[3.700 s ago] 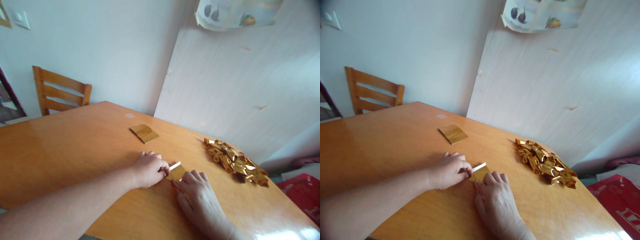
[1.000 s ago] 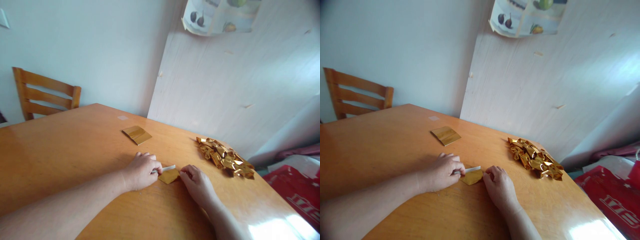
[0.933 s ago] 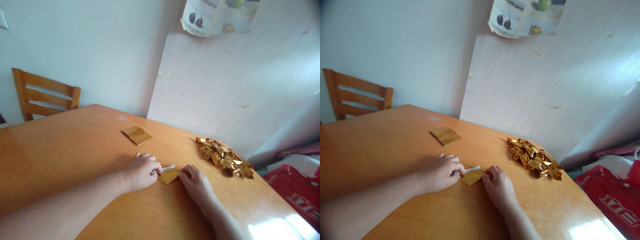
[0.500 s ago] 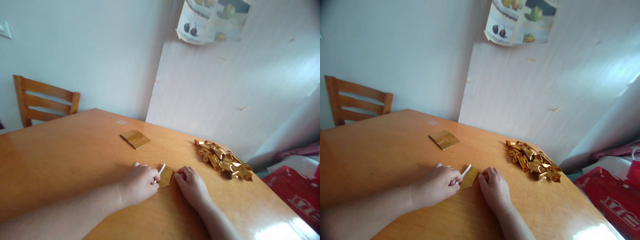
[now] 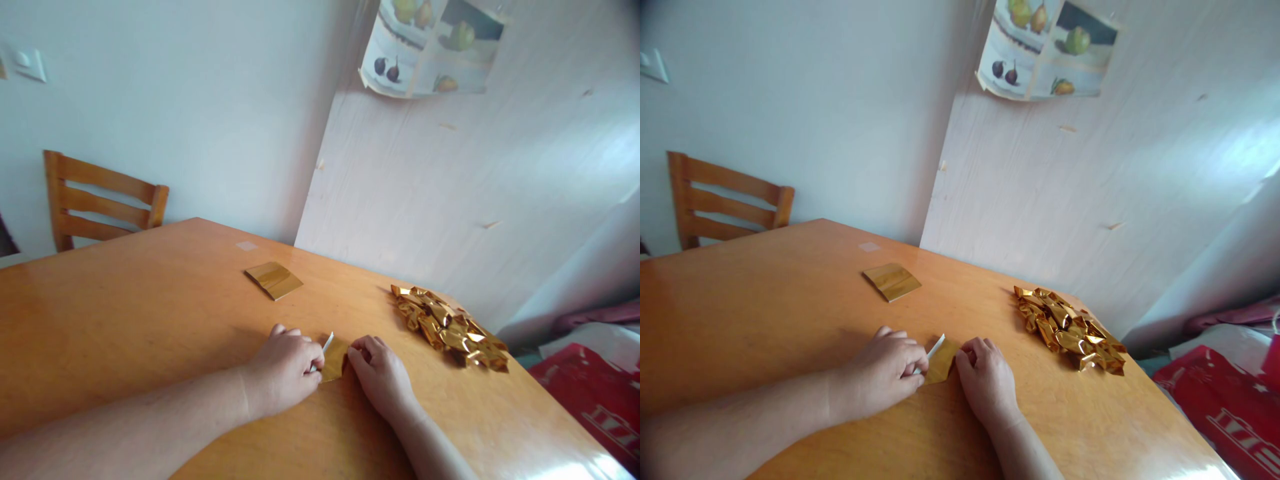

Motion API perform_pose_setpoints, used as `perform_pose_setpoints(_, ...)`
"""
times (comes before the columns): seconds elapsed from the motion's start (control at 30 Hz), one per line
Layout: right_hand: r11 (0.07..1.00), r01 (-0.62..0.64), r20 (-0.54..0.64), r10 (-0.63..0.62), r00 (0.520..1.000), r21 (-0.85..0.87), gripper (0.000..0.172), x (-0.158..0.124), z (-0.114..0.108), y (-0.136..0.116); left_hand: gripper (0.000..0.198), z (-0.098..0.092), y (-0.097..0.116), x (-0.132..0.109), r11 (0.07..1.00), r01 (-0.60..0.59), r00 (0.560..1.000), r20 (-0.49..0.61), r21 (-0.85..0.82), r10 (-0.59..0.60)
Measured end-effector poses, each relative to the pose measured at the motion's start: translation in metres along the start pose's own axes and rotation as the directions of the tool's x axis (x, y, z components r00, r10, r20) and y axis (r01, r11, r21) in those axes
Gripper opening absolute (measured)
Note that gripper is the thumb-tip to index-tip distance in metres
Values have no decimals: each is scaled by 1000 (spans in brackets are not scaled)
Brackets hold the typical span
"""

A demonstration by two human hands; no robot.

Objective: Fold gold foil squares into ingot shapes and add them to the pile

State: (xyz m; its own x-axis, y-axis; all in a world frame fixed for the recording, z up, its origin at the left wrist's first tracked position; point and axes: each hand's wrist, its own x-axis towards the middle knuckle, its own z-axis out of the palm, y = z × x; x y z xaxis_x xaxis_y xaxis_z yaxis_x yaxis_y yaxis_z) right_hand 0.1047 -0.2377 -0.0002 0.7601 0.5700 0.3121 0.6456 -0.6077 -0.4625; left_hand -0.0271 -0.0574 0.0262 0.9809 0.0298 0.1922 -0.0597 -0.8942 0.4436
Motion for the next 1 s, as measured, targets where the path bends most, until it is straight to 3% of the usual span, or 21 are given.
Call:
perform_pose_setpoints(0.2, 1000, -2, 6, 2, 1000, 22, 16, 2, 2, 2, 17, 2, 0, -3, 999, -53, 998, 21, 11, 53)
perform_pose_setpoints(0.43, 1000, 11, -4, -11, 1000, -23, 13, 2, 3, -2, 8, 4, -4, 2, 979, -185, 978, -78, 89, 192)
perform_pose_setpoints(0.57, 999, 8, -1, -8, 1000, -47, 12, 2, 5, -3, 20, 8, -8, 6, 947, -291, 952, -56, 139, 301)
perform_pose_setpoints(0.67, 1000, -4, 3, 4, 1000, -19, 11, 4, 6, 0, 25, 8, -11, 5, 943, -292, 954, -19, 160, 299)
perform_pose_setpoints(0.87, 980, -179, 90, 171, 981, 92, 14, 12, 0, 12, 25, 7, -15, 3, 945, -286, 956, -21, 158, 292)
perform_pose_setpoints(1.0, 963, -234, 146, 215, 966, 134, 20, 16, 0, 13, 26, 9, -17, 3, 945, -285, 955, -34, 159, 294)
